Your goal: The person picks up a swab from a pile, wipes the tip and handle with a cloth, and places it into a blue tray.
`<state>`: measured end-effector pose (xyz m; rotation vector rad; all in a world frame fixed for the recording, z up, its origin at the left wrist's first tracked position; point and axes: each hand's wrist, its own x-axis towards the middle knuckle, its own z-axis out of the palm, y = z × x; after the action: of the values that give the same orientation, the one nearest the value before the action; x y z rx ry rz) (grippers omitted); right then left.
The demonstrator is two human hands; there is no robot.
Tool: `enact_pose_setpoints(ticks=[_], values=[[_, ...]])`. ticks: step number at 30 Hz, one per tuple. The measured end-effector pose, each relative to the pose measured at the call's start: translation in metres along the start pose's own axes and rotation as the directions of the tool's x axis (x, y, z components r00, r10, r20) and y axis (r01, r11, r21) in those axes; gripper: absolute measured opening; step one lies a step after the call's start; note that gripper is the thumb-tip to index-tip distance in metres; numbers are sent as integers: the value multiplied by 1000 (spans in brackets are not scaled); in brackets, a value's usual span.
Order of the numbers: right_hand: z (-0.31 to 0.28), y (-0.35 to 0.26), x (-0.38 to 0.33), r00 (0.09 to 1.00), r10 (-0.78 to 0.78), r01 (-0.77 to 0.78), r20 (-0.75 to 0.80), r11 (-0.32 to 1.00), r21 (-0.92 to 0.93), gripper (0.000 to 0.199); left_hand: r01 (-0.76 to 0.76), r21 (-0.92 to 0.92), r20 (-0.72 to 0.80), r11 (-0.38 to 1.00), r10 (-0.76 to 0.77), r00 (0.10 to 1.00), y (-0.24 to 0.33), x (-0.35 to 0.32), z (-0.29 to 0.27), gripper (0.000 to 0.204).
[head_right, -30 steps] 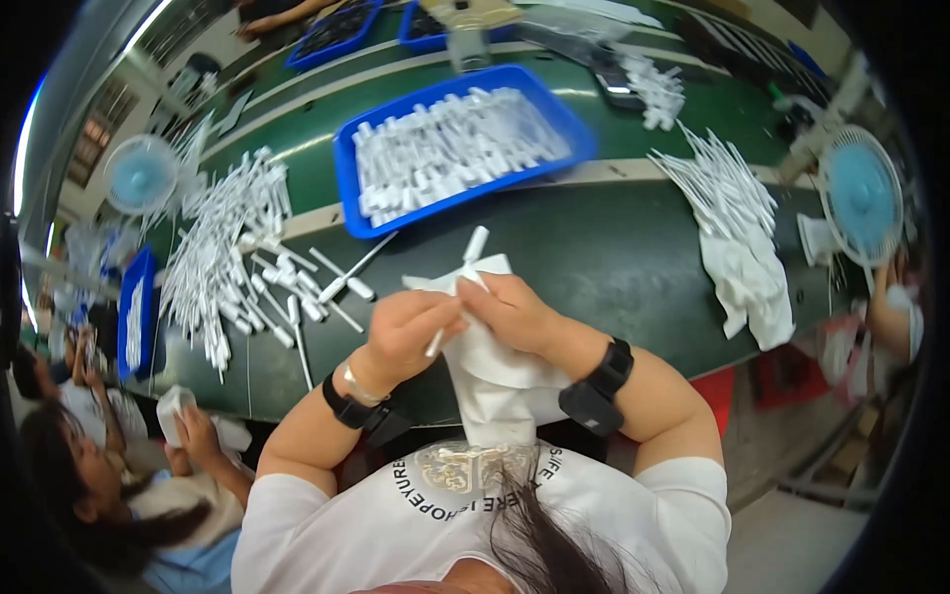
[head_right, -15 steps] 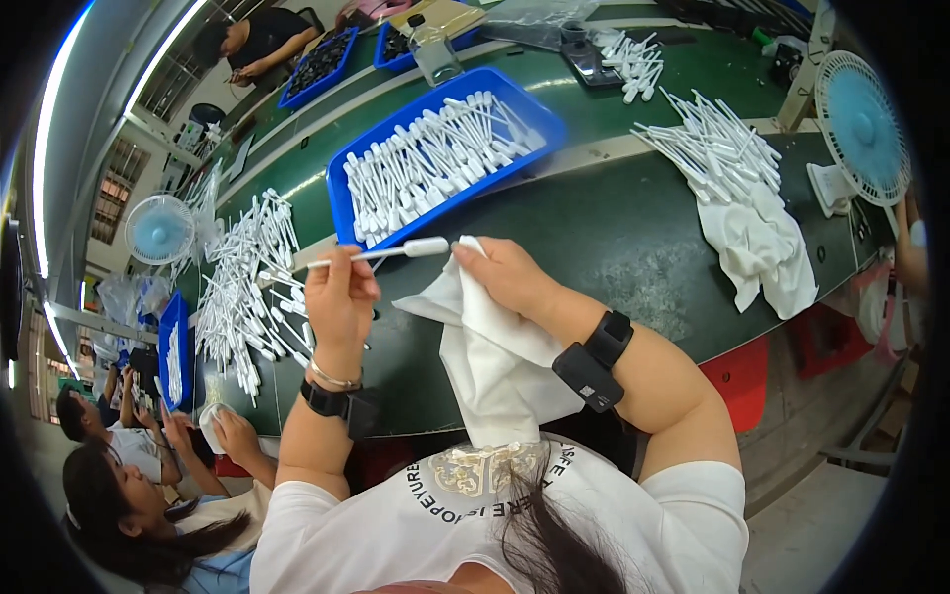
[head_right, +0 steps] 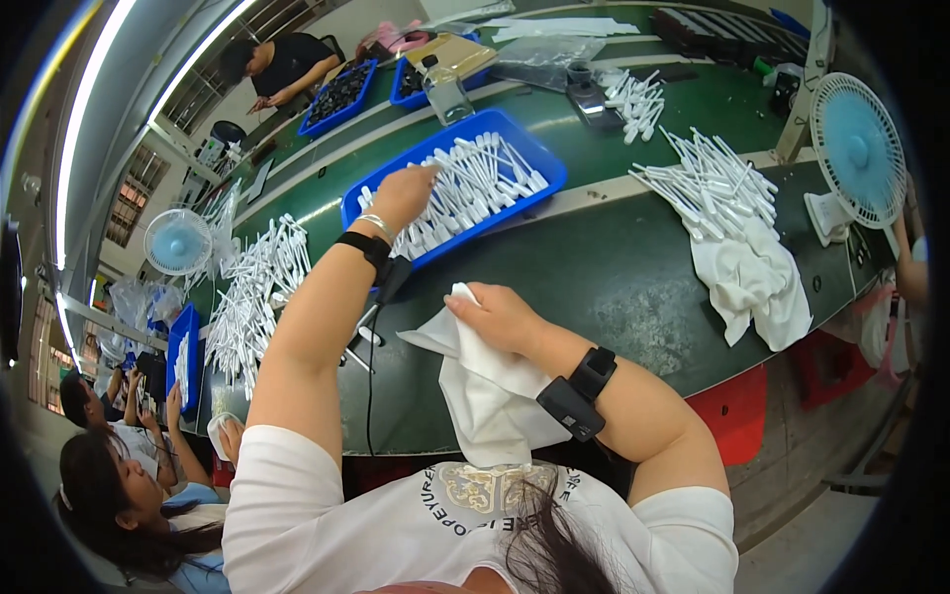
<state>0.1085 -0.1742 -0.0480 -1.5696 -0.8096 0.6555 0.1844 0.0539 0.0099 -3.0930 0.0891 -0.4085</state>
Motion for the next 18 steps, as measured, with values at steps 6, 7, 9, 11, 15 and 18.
enact_pose_setpoints(ticks=[6,7,9,11,15,18], values=[[0,-1,-3,999,24,-24,22,1000,11,28,80,-38,102,996,-76,992,-1,-14,-12,27],[0,-3,-4,1000,7,-7,8,1000,0,30,91,-37,111,995,-87,990,-4,-27,-22,27],[-2,-2,-2,1000,-17,17,-23,1000,-19,34,76,-235,34,969,-70,997,-10,-56,-48,27],[-3,1,-1,1000,-5,5,-23,1000,-6,34,146,-384,87,912,-122,989,-12,-93,-76,26],[-1,1,5,999,40,-40,15,999,4,27,544,-472,403,694,-379,833,-34,-178,-85,22],[1,-4,2,993,119,-120,21,985,123,23,382,-139,473,914,-277,836,-42,-225,-77,21]])
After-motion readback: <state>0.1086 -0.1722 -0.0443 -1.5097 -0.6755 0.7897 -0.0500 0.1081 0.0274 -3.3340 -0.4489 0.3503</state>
